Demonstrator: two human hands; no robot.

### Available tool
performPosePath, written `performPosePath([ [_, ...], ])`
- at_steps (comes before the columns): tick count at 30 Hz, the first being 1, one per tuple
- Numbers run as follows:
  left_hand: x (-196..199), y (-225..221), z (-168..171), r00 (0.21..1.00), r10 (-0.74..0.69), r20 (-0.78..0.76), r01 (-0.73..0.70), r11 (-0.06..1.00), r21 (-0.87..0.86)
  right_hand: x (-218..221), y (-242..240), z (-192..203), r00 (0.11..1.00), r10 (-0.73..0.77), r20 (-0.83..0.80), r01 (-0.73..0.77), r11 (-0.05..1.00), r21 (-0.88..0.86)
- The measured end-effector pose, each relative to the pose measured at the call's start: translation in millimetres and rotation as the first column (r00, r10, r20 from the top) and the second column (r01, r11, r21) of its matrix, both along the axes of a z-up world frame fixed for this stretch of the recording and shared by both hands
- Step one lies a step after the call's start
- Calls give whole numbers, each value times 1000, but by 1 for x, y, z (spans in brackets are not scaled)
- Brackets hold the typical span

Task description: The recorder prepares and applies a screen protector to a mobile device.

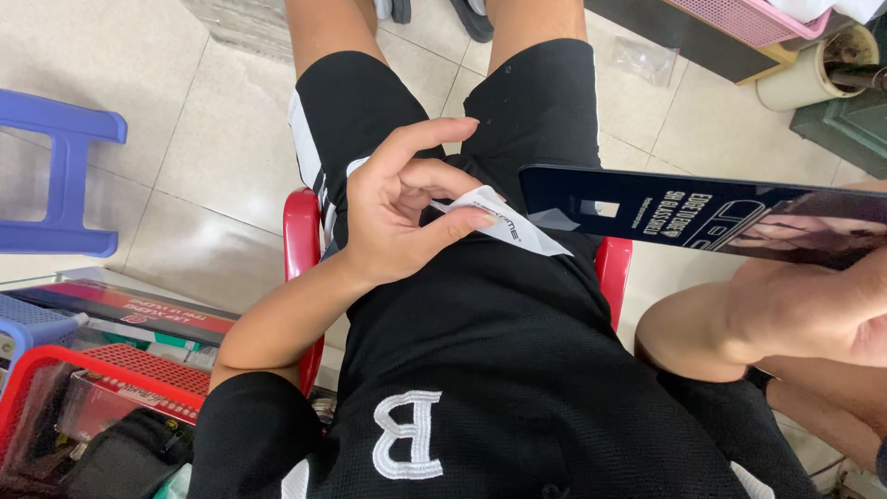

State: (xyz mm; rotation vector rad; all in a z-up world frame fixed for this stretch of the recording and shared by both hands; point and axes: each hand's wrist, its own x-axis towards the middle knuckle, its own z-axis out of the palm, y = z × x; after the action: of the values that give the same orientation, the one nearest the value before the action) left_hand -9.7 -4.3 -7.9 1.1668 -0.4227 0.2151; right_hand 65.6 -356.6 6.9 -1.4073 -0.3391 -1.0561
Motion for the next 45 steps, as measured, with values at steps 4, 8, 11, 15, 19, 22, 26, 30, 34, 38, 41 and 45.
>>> performPosePath([
  [4, 1, 0, 1, 1000, 6, 15, -6, 1000, 11, -5, -26, -13, 999, -37, 11, 38, 999, -18],
  [8, 1, 0, -1, 1000, -3, 3, 3, 1000, 0, -13, -1, 8, 999, -43, 25, 44, 998, -36],
  [11, 1, 0, -2, 1000, -9, 9, 9, 1000, -3, -20, 9, 16, 1000, -15, 26, 18, 990, -141],
  [15, 1, 0, -1, 1000, 1, 12, -1, 1000, 2, -22, 9, 18, 997, -78, 30, 82, 984, -159],
  [19, 0, 0, 0, 1000, -19, 1, 19, 1000, -21, -26, 14, 25, 994, -107, 5, 106, 970, -218],
  [22, 0, 0, 0, 1000, -27, 0, 27, 999, -25, -35, 18, 27, 997, -40, -66, 20, 960, -281],
  [26, 0, 0, -2, 999, -31, -13, 31, 999, -19, -35, 35, 39, 995, -80, -55, 57, 938, -342],
  [30, 0, -2, -4, 1000, -28, -4, 28, 1000, -8, -43, 54, 50, 990, -133, -46, 95, 871, -482],
  [34, 1, -2, -4, 999, -43, -13, 42, 999, -17, -45, 67, 53, 982, -150, -117, 87, 901, -424],
  [38, 3, -3, -3, 999, -47, -1, 47, 999, -5, -53, 94, 71, 977, -135, -165, 71, 935, -346],
  [41, 6, -5, -3, 999, -38, 31, 38, 999, 21, -51, 92, 91, 952, -9, -305, -119, 909, -400],
  [45, 9, -8, -6, 999, 40, 29, -38, 998, -54, -35, 121, 126, 933, 148, -328, -353, 547, -759],
])
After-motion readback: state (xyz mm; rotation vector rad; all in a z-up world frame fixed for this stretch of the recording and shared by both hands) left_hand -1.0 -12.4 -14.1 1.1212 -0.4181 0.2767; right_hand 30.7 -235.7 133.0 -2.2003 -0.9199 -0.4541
